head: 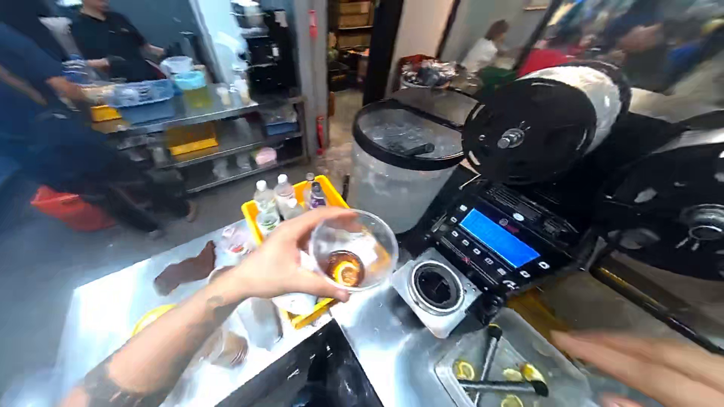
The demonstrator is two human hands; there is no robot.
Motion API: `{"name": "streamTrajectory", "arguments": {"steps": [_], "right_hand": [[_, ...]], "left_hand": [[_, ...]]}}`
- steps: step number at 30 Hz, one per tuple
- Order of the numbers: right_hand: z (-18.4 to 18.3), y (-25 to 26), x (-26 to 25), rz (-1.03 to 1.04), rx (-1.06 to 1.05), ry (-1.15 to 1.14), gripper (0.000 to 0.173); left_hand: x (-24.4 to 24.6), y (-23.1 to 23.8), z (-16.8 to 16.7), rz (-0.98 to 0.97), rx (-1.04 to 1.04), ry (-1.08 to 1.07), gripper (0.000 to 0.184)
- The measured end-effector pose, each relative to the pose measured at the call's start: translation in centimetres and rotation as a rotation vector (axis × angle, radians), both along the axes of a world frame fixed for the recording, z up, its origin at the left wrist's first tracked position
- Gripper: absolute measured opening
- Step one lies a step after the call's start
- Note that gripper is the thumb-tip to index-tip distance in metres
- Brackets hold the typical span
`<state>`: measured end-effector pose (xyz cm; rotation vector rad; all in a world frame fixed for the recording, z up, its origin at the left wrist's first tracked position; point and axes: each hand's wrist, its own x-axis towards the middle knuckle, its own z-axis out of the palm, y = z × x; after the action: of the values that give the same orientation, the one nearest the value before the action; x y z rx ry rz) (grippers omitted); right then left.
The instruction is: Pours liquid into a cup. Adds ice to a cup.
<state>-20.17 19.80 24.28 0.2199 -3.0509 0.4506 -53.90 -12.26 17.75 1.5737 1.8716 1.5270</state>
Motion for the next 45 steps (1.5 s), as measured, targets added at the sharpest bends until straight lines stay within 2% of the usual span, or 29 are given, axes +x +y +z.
{"name": "streamTrajectory", "arguments": {"steps": [3, 4, 6, 8, 11, 14, 17, 22, 25, 28, 31, 37, 41, 45], "right_hand": [[3.6, -4.6, -14.9, 0.003, 0.328, 0.316, 0.038], [4.2, -5.0, -20.0, -0.048, 0.397, 0.311, 0.037], [4.2, -4.1, -30.1, -0.222, 0.482, 0.128, 0.038], [2.3, -2.1, -37.9, -0.440, 0.550, -0.150, 0.043], [-1.1, 0.9, -43.2, -0.632, 0.693, -0.457, 0.019], [-2.1, 1.4, -45.4, -0.781, 0.742, -0.481, 0.019], [-2.5, 1.6, -47.4, -0.840, 0.801, -0.361, 0.017], [2.0, 3.4, -47.4, -0.733, 0.736, -0.332, 0.016], [5.7, 4.4, -46.1, -0.804, 0.660, -0.450, 0.024], [7.8, 5.5, -45.3, -0.858, 0.576, -0.528, 0.029], [9.7, 6.5, -44.5, -0.885, 0.534, -0.554, 0.029], [14.6, 6.5, -42.1, -0.934, 0.415, -0.574, 0.026], [16.0, 6.4, -40.9, -0.926, 0.318, -0.585, 0.023], [15.2, 6.2, -41.4, -0.850, 0.473, -0.530, 0.024]], "left_hand": [[-4.2, -2.5, 0.6, 0.033, 0.035, -0.019, 0.088], [-5.4, -3.2, 0.6, 0.049, 0.038, -0.021, 0.088], [-7.3, -4.9, 0.4, 0.075, 0.037, -0.006, 0.089], [-8.6, -6.9, -0.2, 0.106, 0.072, 0.031, 0.090], [-10.3, -10.6, -1.4, 0.160, 0.150, 0.078, 0.092], [-12.1, -14.4, -1.9, 0.131, 0.151, 0.002, 0.093], [-13.8, -15.8, -2.8, 0.129, 0.162, -0.065, 0.093], [-15.9, -14.5, -3.1, 0.223, 0.141, -0.067, 0.095], [-17.5, -11.3, -3.0, 0.290, 0.165, -0.059, 0.090], [-19.4, -7.1, -2.0, 0.342, 0.110, -0.059, 0.085], [-21.3, -2.4, -1.3, 0.363, 0.039, -0.067, 0.087], [-23.9, 6.9, -2.6, 0.435, -0.114, -0.023, 0.095], [-24.7, 10.9, -3.4, 0.462, -0.127, -0.013, 0.095], [-25.0, 13.4, -4.1, 0.458, -0.148, -0.021, 0.096]]}}
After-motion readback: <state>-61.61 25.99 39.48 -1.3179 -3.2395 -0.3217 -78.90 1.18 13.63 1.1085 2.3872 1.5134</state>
